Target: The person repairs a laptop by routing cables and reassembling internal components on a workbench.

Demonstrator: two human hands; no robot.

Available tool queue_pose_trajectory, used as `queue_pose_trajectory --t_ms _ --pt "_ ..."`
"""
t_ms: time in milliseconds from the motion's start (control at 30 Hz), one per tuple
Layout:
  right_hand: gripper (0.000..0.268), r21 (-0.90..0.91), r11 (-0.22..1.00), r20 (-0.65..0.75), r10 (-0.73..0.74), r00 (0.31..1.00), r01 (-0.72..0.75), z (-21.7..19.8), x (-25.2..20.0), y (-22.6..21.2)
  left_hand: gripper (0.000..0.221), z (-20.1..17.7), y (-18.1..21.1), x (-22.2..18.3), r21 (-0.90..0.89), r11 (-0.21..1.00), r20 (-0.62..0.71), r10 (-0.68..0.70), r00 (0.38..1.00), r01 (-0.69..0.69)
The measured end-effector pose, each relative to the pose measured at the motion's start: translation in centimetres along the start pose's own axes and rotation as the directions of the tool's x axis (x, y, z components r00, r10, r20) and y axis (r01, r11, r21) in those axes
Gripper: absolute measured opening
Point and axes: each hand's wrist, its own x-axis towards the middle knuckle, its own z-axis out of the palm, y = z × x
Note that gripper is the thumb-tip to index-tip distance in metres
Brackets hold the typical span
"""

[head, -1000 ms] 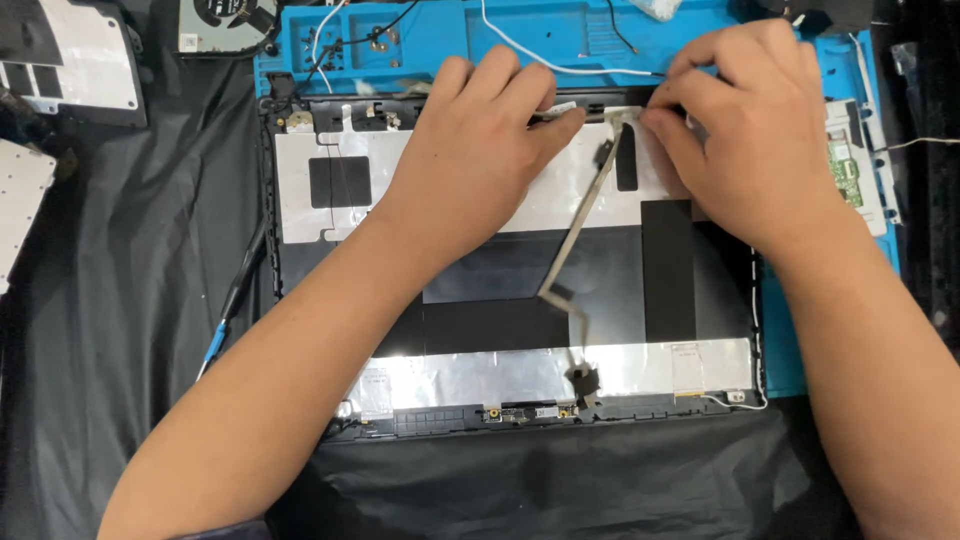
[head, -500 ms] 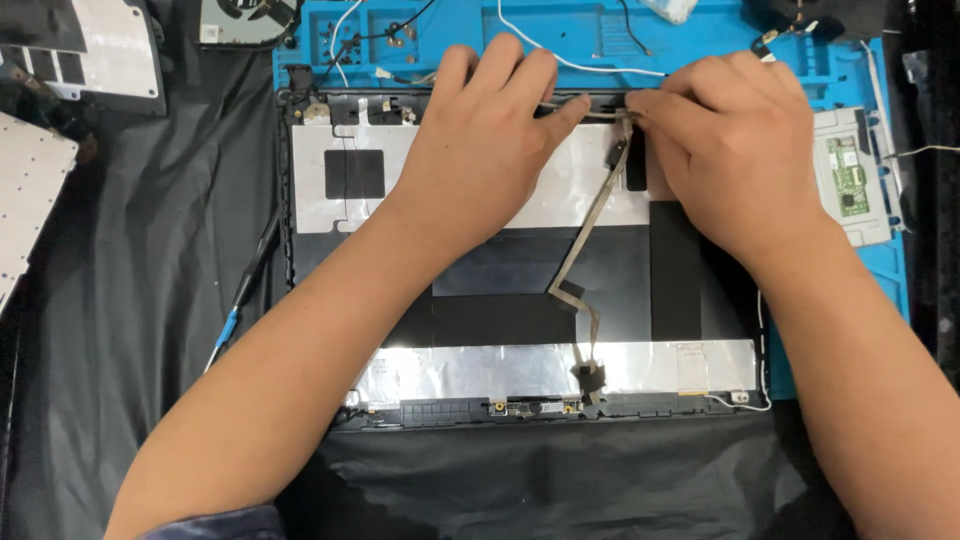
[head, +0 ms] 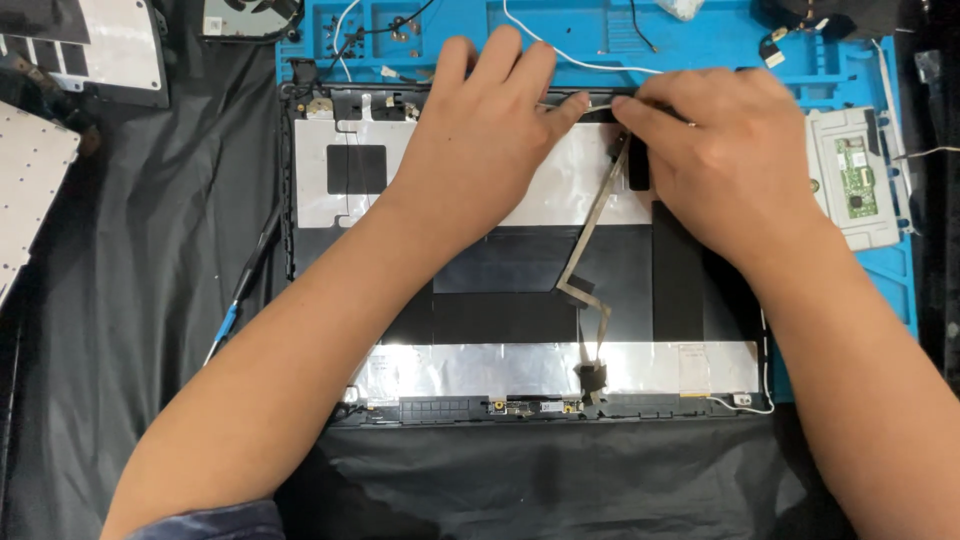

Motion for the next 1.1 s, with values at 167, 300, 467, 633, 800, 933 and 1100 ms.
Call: queue_pose_trajectory --t_ms 167,300,467,633,800,933,1100 --pt "0.026 0.156 0.982 0.051 0.096 0.994 -0.102 0.4 -0.6 -0.3 0.031 -0.2 -0.1 0.0 0.01 0.998 0.03 0.068 0.997 -0.068" --pt "0.029 0.212 0.969 0.087 0.114 0.99 -0.13 0.6 -0.3 0.1 0.036 0.3 -0.2 -0.2 -0.08 0.995 -0.002 0.063 0.998 -0.063" --pt "0.024 0.138 0.989 0.208 0.016 0.978 -0.046 0.0 0.7 1.5 0.038 1.3 0.0 0.4 -0.185 0.983 -0.003 -0.012 1.0 0.011" --pt "0.016 0.126 0.987 0.373 -0.141 0.917 0.1 -0.2 2.9 4.2 0.033 0.4 -1.1 0.5 -0.306 0.952 0.003 0.003 1.0 -0.002" --pt "0.013 0.475 0.624 0.536 0.354 0.766 -0.62 3.5 1.4 5.9 0.031 -1.2 -2.1 -0.7 -0.325 0.946 -0.001 0.023 1.0 -0.022" --pt "0.01 0.481 0.602 0.582 0.324 0.746 -0.637 3.2 2.1 5.7 0.026 -3.5 -4.1 -1.6 -0.162 0.986 0.041 0.054 0.998 -0.047" --pt "0.016 0.102 0.82 0.698 0.344 0.628 -0.563 2.0 4.9 4.8 0.034 -5.0 -5.7 -2.5 -0.152 0.988 0.001 0.008 1.0 -0.008"
